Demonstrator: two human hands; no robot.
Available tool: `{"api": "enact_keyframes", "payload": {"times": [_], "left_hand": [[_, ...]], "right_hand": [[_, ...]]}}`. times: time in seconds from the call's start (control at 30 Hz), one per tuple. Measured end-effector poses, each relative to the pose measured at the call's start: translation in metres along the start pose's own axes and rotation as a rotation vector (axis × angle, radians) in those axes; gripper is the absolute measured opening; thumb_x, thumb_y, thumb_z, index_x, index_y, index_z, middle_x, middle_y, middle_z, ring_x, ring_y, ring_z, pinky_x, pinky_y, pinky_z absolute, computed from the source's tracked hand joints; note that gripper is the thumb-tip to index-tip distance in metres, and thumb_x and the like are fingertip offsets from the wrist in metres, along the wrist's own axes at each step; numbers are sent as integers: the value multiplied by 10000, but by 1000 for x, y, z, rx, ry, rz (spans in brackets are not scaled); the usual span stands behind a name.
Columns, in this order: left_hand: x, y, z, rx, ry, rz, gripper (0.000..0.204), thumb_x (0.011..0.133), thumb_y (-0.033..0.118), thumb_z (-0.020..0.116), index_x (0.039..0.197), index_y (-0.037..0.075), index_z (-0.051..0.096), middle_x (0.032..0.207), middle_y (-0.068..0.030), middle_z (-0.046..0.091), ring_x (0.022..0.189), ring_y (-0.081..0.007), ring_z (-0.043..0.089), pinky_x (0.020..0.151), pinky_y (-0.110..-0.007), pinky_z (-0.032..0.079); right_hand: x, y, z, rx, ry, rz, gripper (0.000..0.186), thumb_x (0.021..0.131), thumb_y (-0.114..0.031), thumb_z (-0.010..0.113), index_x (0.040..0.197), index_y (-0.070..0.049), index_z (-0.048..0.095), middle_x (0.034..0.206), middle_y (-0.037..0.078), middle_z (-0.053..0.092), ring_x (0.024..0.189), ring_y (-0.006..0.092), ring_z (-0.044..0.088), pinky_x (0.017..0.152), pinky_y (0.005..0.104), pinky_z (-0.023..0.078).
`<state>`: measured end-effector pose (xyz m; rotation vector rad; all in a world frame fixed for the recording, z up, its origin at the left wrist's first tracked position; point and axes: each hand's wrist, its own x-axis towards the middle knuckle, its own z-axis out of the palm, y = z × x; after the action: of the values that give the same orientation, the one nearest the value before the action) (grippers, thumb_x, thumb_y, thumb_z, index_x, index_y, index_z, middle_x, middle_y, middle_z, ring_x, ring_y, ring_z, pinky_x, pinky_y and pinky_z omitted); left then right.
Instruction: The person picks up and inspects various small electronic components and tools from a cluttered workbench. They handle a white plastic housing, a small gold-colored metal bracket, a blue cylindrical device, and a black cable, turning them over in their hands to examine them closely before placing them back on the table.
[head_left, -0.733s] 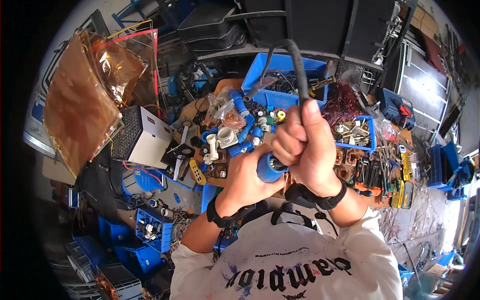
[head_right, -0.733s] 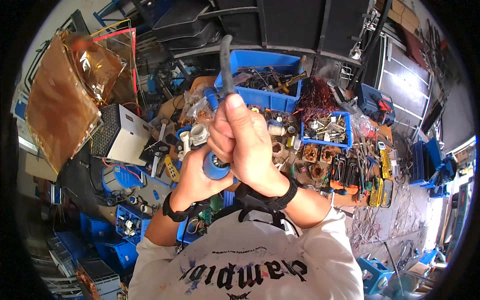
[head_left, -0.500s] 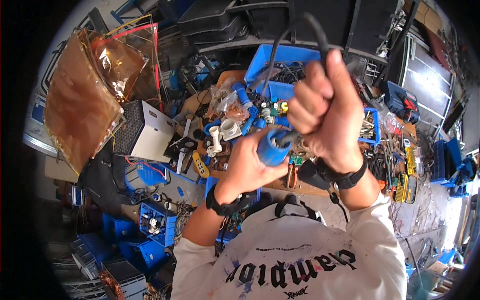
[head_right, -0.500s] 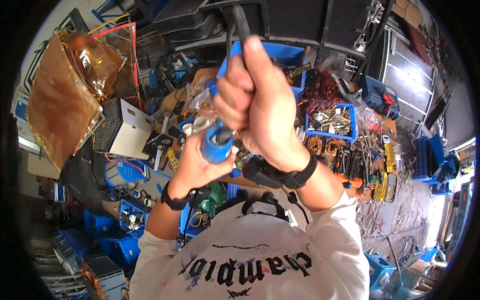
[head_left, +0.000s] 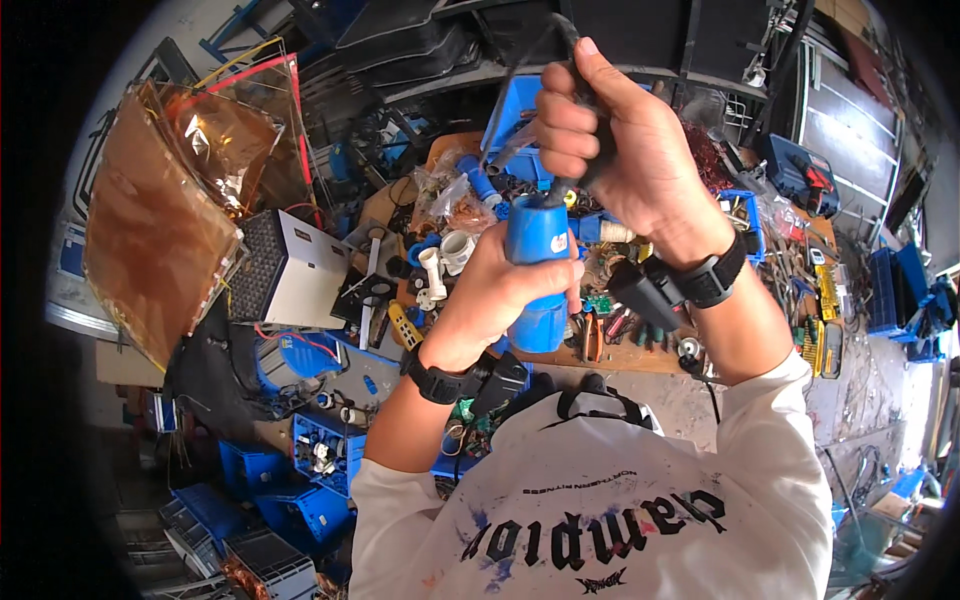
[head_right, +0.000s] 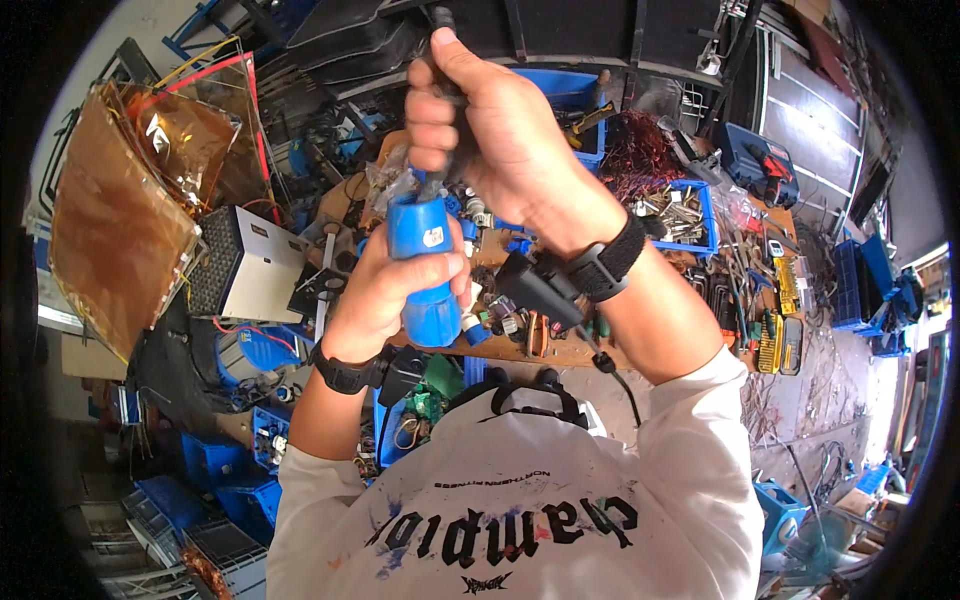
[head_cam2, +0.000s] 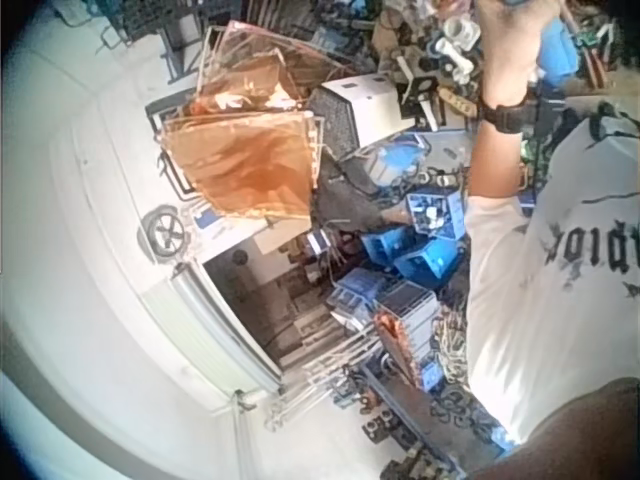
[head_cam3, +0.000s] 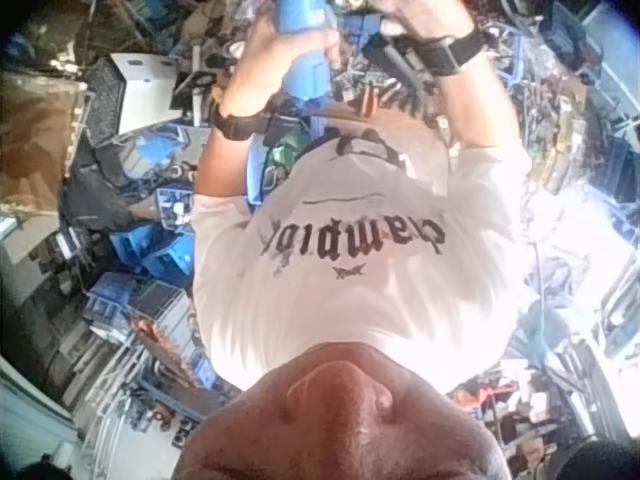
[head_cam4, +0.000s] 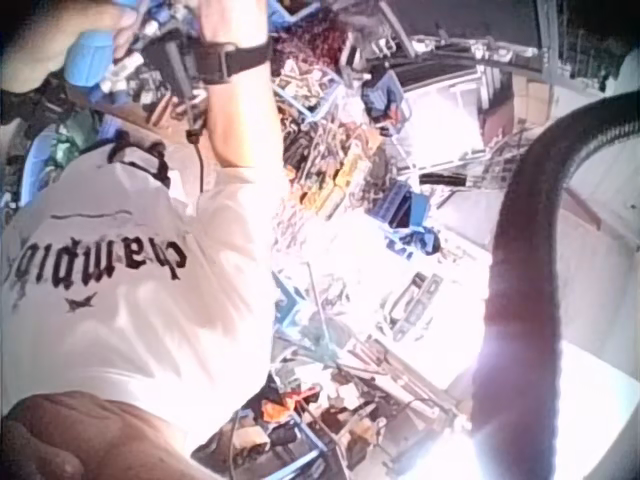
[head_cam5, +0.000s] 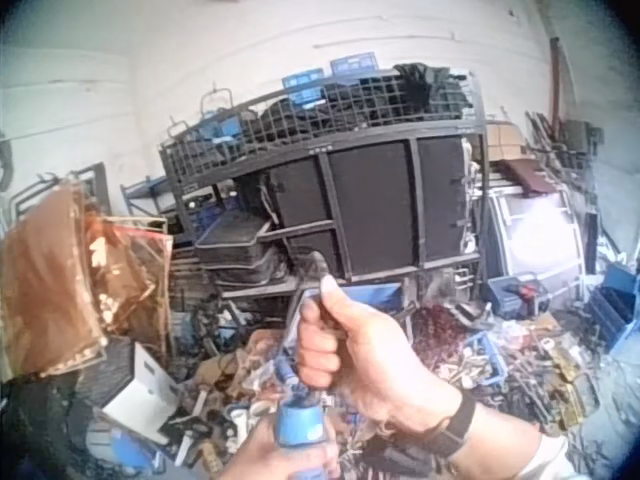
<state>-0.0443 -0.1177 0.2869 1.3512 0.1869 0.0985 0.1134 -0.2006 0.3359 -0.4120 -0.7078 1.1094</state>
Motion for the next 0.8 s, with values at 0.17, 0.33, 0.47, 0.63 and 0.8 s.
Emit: {"api": "enact_keyframes", "payload": {"times": [0.17,0.33,0.47,0.63,0.8], "left_hand": [[4,15,-8,-404,31,-136,275,869,285,647,1000,59,559,778,-50,593,714,-209,619,684,-383,519],[16,12,-37,-932,66,-197,339,886,383,663,948,64,566,821,-30,599,781,-198,621,752,-383,528],[17,11,-39,-1229,-20,-184,370,916,402,636,904,38,567,860,-80,603,869,-224,625,824,-403,537],[10,12,-42,-1341,-190,-106,351,920,364,633,961,25,555,958,-101,584,976,-243,593,944,-408,492],[-1,17,-40,-1485,-217,-99,303,936,277,615,998,-9,538,1014,-117,564,1026,-249,578,991,-409,469]], "right_hand": [[-6,13,-30,-395,270,48,592,966,-478,527,1215,60,516,1200,213,582,1119,277,574,986,411,456],[-44,38,-19,-532,318,42,580,984,-404,526,1340,50,468,1239,169,581,1155,238,559,987,373,453],[-70,58,1,-636,334,-31,483,981,-255,571,1348,40,464,1244,134,585,1161,185,545,992,330,435],[-78,78,23,-703,318,-191,459,930,-100,627,1337,24,455,1243,120,567,1160,184,537,979,333,458],[-72,92,34,-892,351,-339,476,855,-63,695,1286,-1,503,1225,125,546,1108,212,579,922,362,502]]}}
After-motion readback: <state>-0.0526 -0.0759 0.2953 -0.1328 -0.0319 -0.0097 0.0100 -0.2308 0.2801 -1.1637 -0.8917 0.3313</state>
